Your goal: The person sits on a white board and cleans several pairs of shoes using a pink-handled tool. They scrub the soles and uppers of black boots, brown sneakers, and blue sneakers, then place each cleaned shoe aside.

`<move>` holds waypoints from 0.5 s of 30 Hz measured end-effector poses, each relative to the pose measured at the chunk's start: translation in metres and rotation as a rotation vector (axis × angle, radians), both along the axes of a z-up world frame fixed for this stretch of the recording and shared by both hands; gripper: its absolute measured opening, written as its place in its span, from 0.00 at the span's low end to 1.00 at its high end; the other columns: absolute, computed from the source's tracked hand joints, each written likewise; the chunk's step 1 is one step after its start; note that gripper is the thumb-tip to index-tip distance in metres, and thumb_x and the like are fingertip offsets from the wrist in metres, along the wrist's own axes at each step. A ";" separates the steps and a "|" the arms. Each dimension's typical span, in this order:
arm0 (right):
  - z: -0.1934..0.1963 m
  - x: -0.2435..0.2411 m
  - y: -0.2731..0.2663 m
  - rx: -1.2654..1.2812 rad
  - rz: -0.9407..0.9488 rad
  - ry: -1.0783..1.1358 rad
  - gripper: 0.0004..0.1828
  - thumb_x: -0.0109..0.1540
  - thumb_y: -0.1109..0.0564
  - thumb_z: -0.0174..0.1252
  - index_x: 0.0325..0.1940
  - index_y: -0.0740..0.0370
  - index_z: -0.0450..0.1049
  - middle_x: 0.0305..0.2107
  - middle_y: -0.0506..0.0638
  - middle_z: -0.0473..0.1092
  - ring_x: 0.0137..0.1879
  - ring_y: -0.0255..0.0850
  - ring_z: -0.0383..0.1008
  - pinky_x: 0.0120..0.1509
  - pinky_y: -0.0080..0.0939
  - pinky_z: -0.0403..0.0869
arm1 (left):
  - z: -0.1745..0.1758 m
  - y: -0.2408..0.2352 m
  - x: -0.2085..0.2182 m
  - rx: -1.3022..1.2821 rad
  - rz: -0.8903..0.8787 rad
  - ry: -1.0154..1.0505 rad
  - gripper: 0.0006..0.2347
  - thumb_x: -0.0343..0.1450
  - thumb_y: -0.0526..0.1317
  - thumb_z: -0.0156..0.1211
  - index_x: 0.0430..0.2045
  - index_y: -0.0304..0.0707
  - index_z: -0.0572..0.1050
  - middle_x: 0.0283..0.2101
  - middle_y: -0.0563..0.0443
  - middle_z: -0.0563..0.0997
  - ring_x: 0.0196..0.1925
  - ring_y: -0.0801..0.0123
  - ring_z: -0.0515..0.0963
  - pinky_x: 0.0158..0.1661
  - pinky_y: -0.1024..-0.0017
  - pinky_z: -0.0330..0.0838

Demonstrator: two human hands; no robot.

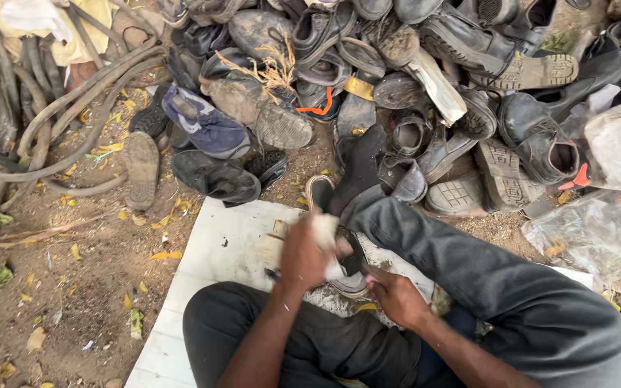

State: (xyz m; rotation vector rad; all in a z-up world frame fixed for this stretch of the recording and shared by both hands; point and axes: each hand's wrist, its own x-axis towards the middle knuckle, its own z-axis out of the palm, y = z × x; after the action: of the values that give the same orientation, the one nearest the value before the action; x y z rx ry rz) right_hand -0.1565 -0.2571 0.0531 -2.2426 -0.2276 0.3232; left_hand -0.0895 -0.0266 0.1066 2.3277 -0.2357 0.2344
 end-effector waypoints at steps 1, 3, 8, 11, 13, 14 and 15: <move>-0.003 -0.003 0.000 -0.030 -0.019 0.038 0.24 0.64 0.57 0.55 0.65 0.58 0.71 0.41 0.63 0.79 0.46 0.54 0.82 0.51 0.51 0.76 | -0.008 -0.008 -0.009 0.048 -0.175 0.035 0.43 0.60 0.52 0.79 0.63 0.22 0.61 0.55 0.23 0.73 0.61 0.35 0.72 0.53 0.48 0.67; -0.006 -0.003 0.000 -0.030 -0.013 0.034 0.24 0.65 0.56 0.54 0.66 0.58 0.70 0.40 0.62 0.80 0.46 0.54 0.83 0.50 0.49 0.77 | -0.025 -0.022 -0.019 0.318 -0.296 0.027 0.42 0.57 0.56 0.78 0.61 0.29 0.66 0.58 0.24 0.70 0.64 0.33 0.69 0.52 0.43 0.66; 0.008 0.006 -0.003 0.008 0.027 0.012 0.28 0.64 0.57 0.53 0.71 0.56 0.65 0.34 0.63 0.78 0.38 0.56 0.81 0.44 0.52 0.77 | -0.050 -0.014 -0.017 0.362 -0.277 0.010 0.22 0.63 0.37 0.66 0.53 0.36 0.76 0.53 0.33 0.80 0.54 0.46 0.80 0.50 0.56 0.76; 0.015 0.007 -0.007 -0.254 0.050 0.368 0.22 0.71 0.55 0.40 0.71 0.54 0.63 0.28 0.56 0.77 0.32 0.52 0.83 0.37 0.53 0.80 | -0.042 0.014 -0.010 0.212 -0.035 0.101 0.13 0.69 0.34 0.58 0.46 0.42 0.82 0.41 0.42 0.86 0.40 0.55 0.86 0.42 0.62 0.78; 0.013 0.003 -0.008 -0.252 0.108 0.183 0.27 0.67 0.54 0.47 0.72 0.55 0.59 0.25 0.59 0.76 0.31 0.55 0.80 0.38 0.55 0.78 | -0.028 0.033 -0.010 0.080 0.257 0.278 0.10 0.71 0.36 0.58 0.42 0.46 0.85 0.33 0.41 0.86 0.32 0.53 0.85 0.36 0.61 0.77; 0.011 0.000 -0.009 -0.253 0.132 0.093 0.31 0.65 0.53 0.51 0.73 0.56 0.58 0.24 0.61 0.75 0.30 0.56 0.79 0.38 0.56 0.77 | -0.020 0.041 -0.013 0.001 0.397 0.400 0.10 0.72 0.36 0.57 0.40 0.49 0.86 0.31 0.40 0.86 0.30 0.52 0.85 0.35 0.59 0.75; 0.009 -0.002 -0.011 -0.282 0.127 0.140 0.29 0.67 0.52 0.48 0.73 0.53 0.58 0.24 0.61 0.75 0.31 0.57 0.79 0.39 0.57 0.77 | -0.011 0.046 -0.015 -0.001 0.407 0.195 0.08 0.71 0.38 0.60 0.38 0.43 0.86 0.32 0.39 0.85 0.32 0.52 0.84 0.35 0.60 0.75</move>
State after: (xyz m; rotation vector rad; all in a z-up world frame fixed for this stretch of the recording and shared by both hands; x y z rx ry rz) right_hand -0.1586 -0.2677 0.0617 -2.4741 -0.2641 0.6105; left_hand -0.1049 0.0190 0.0954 2.3597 0.3375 0.2036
